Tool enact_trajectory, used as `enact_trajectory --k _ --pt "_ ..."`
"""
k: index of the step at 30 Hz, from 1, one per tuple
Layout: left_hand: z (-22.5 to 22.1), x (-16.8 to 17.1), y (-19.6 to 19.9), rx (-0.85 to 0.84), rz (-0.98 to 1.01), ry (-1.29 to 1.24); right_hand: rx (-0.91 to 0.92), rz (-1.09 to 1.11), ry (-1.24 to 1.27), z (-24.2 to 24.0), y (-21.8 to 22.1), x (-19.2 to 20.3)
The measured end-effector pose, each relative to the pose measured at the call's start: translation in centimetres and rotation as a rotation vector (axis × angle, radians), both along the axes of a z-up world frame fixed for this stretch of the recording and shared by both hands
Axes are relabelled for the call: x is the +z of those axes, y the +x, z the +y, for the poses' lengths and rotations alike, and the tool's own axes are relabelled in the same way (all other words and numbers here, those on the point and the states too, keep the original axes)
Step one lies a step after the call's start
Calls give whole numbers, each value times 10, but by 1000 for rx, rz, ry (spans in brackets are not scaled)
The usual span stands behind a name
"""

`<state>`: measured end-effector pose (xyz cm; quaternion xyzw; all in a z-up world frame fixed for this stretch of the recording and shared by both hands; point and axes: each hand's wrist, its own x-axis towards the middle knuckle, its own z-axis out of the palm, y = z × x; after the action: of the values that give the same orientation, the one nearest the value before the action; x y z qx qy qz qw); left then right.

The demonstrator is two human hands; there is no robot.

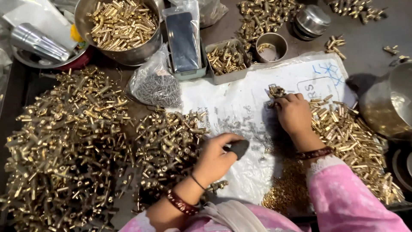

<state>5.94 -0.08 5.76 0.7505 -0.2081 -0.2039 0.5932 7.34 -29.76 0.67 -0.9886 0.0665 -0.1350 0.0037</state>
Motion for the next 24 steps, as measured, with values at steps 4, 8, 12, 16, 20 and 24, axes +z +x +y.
enact_trajectory --k 4,8,12,16,20,24 --pt "-10 -23 11 -4 553 -243 128 -108 160 36 -21 45" --pt "-10 -41 13 -31 967 -397 320 -171 372 51 -33 61" --pt "-6 -48 -6 -179 816 -306 136 -62 380 33 -17 22" --pt "-9 -32 -21 -165 784 -178 137 -25 375 58 16 -2" --pt "2 -27 -33 -144 541 -65 115 32 235 70 27 -11" --pt "18 -26 -39 -80 466 -89 16 137 1070 100 -23 45"
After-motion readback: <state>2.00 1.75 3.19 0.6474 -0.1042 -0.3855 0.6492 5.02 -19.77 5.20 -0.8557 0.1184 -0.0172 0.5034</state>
